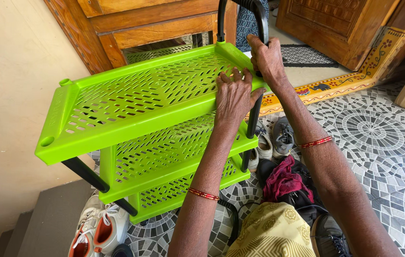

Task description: The person assembles a green plastic shoe rack by inserting black poles into the shelves. They sit on the floor, handle the rack components, and secure the poles into place.

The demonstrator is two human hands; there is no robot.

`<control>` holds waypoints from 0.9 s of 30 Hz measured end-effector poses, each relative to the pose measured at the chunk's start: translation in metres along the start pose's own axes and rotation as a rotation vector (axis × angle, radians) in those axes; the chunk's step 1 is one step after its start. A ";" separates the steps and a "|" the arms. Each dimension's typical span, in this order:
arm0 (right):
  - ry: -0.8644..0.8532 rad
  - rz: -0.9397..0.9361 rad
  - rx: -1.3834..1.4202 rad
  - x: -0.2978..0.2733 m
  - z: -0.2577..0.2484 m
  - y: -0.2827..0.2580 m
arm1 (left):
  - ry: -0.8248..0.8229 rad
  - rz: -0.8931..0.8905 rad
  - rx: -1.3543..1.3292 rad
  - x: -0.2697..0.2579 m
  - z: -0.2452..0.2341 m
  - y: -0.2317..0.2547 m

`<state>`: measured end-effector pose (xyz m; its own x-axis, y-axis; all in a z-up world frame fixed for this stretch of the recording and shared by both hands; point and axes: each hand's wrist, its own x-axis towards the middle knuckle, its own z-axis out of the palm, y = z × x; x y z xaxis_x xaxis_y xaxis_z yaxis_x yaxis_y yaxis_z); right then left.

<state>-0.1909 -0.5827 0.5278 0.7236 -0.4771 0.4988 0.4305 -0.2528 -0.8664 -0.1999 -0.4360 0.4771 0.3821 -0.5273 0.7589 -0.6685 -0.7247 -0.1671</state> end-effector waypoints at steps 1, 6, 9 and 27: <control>0.069 -0.002 -0.105 0.002 0.001 0.001 | 0.003 0.000 -0.002 0.000 0.001 0.000; 0.319 -0.142 -0.402 0.014 0.008 0.012 | 0.043 -0.002 0.015 -0.001 0.006 0.000; 0.223 0.081 -0.197 0.015 0.002 0.016 | 0.012 -0.001 -0.004 -0.002 0.006 -0.001; 0.105 -0.021 -0.220 0.002 0.001 0.001 | 0.013 0.004 -0.006 -0.002 -0.001 0.000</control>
